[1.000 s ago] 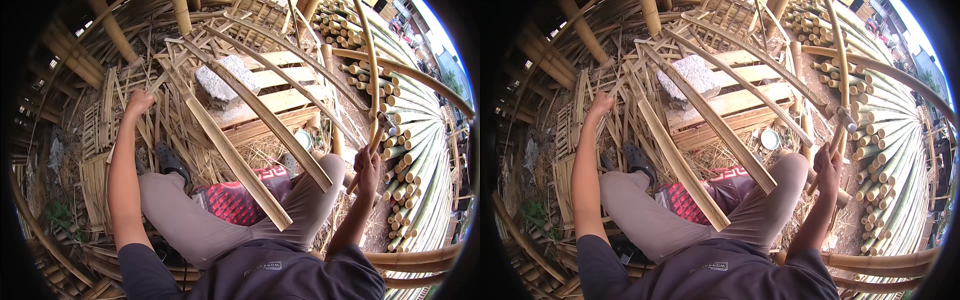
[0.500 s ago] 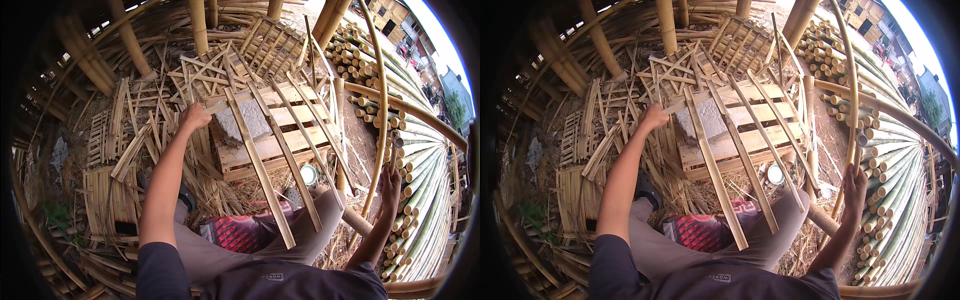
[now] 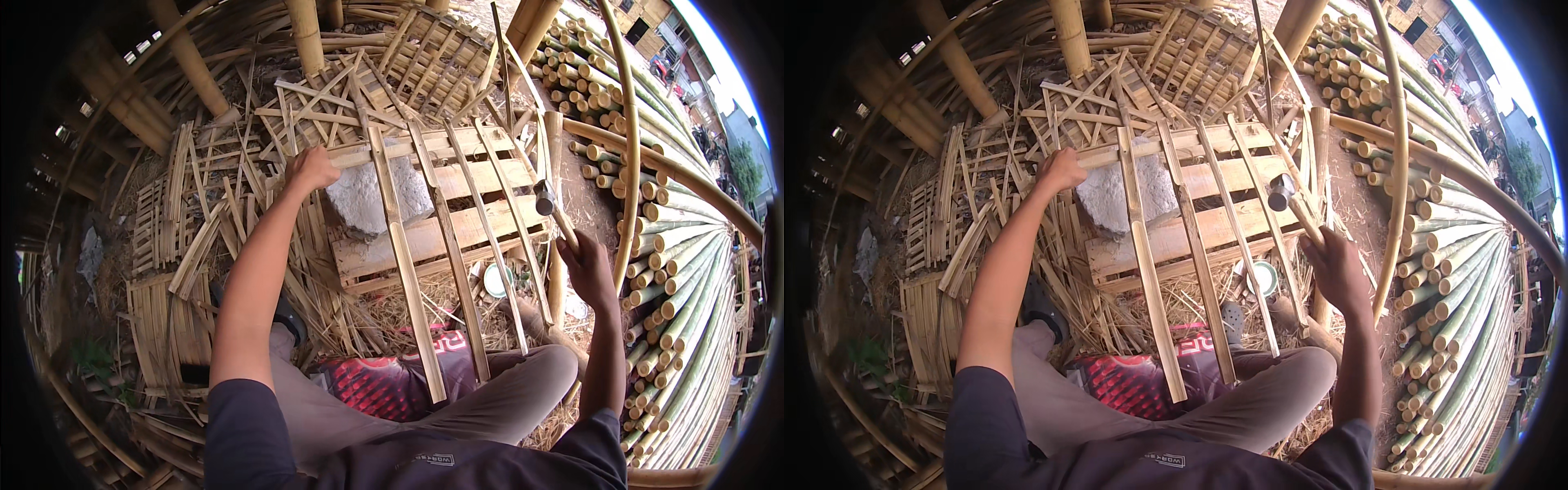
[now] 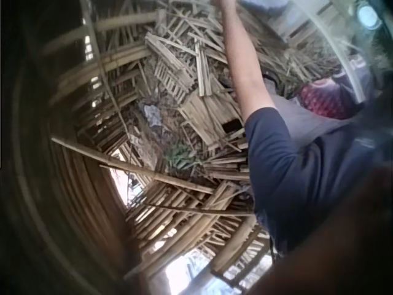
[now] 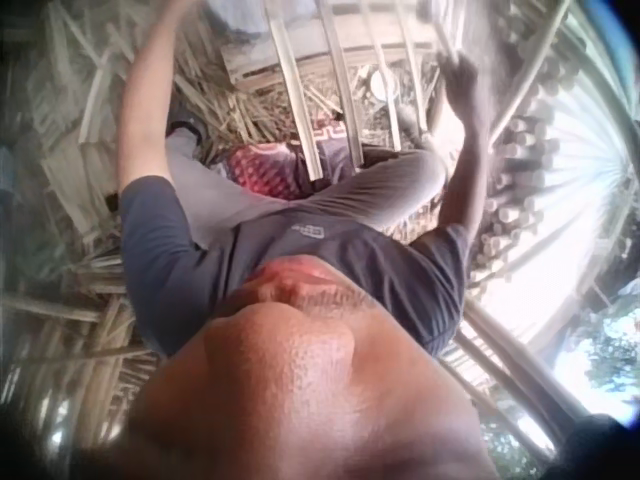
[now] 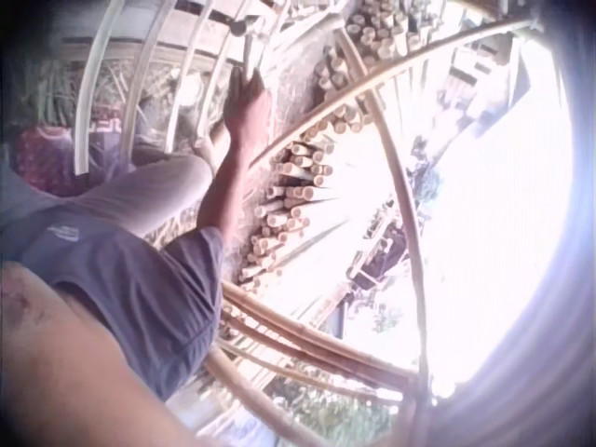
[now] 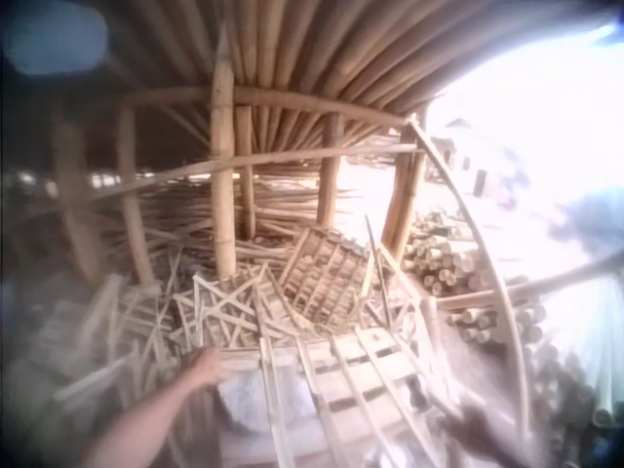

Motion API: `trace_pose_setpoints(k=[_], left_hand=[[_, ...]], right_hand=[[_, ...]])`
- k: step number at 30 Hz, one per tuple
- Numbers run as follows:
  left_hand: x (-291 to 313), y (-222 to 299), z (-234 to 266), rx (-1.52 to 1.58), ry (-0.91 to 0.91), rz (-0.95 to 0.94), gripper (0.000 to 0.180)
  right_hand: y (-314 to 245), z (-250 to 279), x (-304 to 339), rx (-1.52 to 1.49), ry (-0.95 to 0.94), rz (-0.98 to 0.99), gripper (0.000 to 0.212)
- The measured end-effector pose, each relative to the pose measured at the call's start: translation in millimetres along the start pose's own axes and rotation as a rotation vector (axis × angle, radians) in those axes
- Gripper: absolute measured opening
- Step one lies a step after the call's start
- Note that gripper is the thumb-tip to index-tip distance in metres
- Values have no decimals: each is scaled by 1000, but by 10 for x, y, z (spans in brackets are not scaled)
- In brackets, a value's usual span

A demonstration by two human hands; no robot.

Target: The person is assembling a bamboo lattice by placing thin bamboo strips over a wooden frame and nailing them into place with a hammer.

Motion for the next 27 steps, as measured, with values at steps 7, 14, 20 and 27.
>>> trace_pose_setpoints(k=[7,14,20,27], left_hand=[[103,-17,-121,26,-12,81,38],[157,-32,-137,14,16,155,37],[208,66,-72,-21,-1,168,40],[250,13,-83,-16,24,162,37]], right_hand=[[-293,-431,-295,-64,-73,45,33],[-492,-639,-402,-61,-120,115,31],[-448,-1060,-297,54,-17,255,42],[-312,-1637,143,-81,-108,179,52]])
Point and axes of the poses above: each hand's wrist, its own x-axis away from the middle knuckle, its own z-axis out of the back of the hand, y = z × x, the point moved 9 cm from there along -x, towards the middle knuckle, and after that the axes turned 10 degrees about y, right-handed, at the moved point
